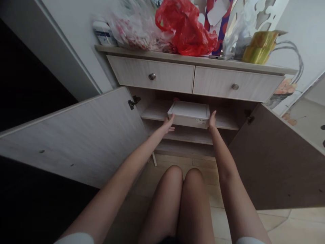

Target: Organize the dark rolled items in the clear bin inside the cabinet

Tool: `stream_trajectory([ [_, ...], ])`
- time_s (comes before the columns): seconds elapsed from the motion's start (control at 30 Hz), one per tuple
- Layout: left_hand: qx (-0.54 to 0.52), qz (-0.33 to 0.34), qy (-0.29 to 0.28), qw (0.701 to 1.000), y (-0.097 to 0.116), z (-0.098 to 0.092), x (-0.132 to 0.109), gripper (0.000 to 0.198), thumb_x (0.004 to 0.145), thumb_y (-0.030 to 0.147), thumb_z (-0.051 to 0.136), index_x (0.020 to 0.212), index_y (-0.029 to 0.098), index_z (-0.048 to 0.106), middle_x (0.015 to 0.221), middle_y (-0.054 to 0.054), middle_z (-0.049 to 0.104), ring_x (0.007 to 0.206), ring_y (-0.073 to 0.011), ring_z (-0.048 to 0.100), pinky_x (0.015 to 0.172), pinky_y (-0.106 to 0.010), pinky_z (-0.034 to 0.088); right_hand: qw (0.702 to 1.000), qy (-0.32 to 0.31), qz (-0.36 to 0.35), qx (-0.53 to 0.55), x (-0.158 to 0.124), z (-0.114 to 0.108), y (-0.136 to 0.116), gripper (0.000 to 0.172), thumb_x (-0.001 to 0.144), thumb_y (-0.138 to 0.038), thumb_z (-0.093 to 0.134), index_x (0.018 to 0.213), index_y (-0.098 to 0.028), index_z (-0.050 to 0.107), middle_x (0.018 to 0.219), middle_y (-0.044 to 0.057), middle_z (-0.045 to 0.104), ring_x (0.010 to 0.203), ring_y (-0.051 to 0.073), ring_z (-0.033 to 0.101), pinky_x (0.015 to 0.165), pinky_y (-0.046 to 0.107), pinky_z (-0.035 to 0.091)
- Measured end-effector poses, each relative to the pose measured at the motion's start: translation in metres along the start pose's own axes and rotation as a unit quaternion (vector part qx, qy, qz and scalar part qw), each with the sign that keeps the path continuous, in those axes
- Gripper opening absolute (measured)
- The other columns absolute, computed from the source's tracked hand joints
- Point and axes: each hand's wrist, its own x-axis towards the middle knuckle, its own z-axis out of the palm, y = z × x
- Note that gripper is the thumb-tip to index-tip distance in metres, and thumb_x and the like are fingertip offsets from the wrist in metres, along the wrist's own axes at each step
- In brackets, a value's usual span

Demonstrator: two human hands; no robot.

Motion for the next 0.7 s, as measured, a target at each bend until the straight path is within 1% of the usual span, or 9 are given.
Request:
stream_trajectory([
  [0.03,0.073,0.054,0.016,0.996,-0.004,-0.01,0.004,0.081,0.082,0.066,0.063,0.145,0.018,0.044,0.146,-0.023,0.049,0.126,-0.036,0.057,0.093,-0.04,0.054,1.0,0.02,0.009,0.002,-0.01,-0.002,0.005,0.087,0.093,-0.073,0.004,0.126,-0.013,0.059,0.118,0.018,0.065,0.115,0.028,0.059,0.097,0.042,0.045],
  [0.07,0.139,0.117,0.038,0.983,-0.009,-0.02,0.009,0.077,0.08,0.06,0.07,0.14,0.016,0.051,0.146,-0.023,0.05,0.132,-0.0362,0.052,0.099,-0.039,0.05,0.999,0.037,0.001,-0.004,-0.021,-0.003,0.012,0.082,0.093,-0.073,0.012,0.126,-0.013,0.058,0.12,0.019,0.064,0.114,0.028,0.059,0.097,0.041,0.045],
  [0.13,0.228,0.223,0.066,0.945,-0.018,-0.033,0.017,0.065,0.079,0.046,0.077,0.133,0.014,0.06,0.144,-0.021,0.054,0.136,-0.0345,0.048,0.107,-0.037,0.043,0.995,0.054,-0.066,-0.045,-0.047,-0.006,0.024,0.072,0.092,-0.07,0.029,0.126,-0.013,0.057,0.121,0.019,0.064,0.111,0.027,0.06,0.096,0.039,0.044],
  [0.2,0.262,0.266,0.059,0.926,-0.024,-0.035,0.025,0.05,0.084,0.036,0.074,0.127,0.013,0.065,0.136,-0.019,0.061,0.13,-0.0315,0.055,0.107,-0.036,0.043,0.985,0.066,-0.121,-0.107,-0.065,-0.005,0.032,0.062,0.092,-0.062,0.038,0.124,-0.012,0.058,0.117,0.019,0.065,0.108,0.027,0.061,0.095,0.039,0.043],
  [0.27,0.266,0.267,0.056,0.925,-0.027,-0.03,0.033,0.039,0.088,0.031,0.069,0.121,0.013,0.069,0.127,-0.018,0.067,0.122,-0.0297,0.062,0.101,-0.034,0.046,0.975,0.083,-0.124,-0.168,-0.071,-0.003,0.033,0.051,0.095,-0.051,0.038,0.121,-0.013,0.06,0.113,0.018,0.067,0.106,0.028,0.061,0.095,0.04,0.041],
  [0.37,0.254,0.263,0.064,0.928,-0.024,-0.017,0.045,0.03,0.087,0.029,0.069,0.112,0.013,0.072,0.12,-0.018,0.071,0.114,-0.0283,0.066,0.094,-0.031,0.048,0.963,0.095,-0.086,-0.235,-0.058,0.0,0.025,0.041,0.095,-0.04,0.039,0.116,-0.015,0.064,0.108,0.016,0.069,0.103,0.028,0.06,0.093,0.041,0.038],
  [0.47,0.257,0.261,0.06,0.929,-0.015,-0.008,0.057,0.021,0.087,0.028,0.069,0.101,0.014,0.075,0.114,-0.017,0.073,0.111,-0.027,0.068,0.086,-0.028,0.048,0.953,0.085,-0.066,-0.284,-0.038,0.003,0.016,0.036,0.093,-0.037,0.044,0.113,-0.017,0.067,0.104,0.014,0.07,0.102,0.029,0.057,0.093,0.042,0.034],
  [0.53,0.277,0.247,0.064,0.926,-0.008,-0.004,0.065,0.016,0.087,0.027,0.068,0.095,0.016,0.076,0.11,-0.015,0.074,0.108,-0.0262,0.068,0.083,-0.027,0.047,0.949,0.078,-0.055,-0.301,-0.028,0.006,0.012,0.035,0.091,-0.035,0.045,0.111,-0.017,0.068,0.103,0.014,0.071,0.101,0.029,0.056,0.093,0.042,0.032],
  [0.7,0.314,0.211,0.071,0.923,0.006,0.007,0.087,0.013,0.087,0.028,0.067,0.089,0.018,0.074,0.102,-0.012,0.075,0.1,-0.0239,0.069,0.08,-0.027,0.046,0.942,0.063,-0.02,-0.328,-0.007,0.013,0.005,0.034,0.091,-0.034,0.045,0.106,-0.017,0.07,0.099,0.015,0.071,0.104,0.03,0.054,0.094,0.045,0.031],
])
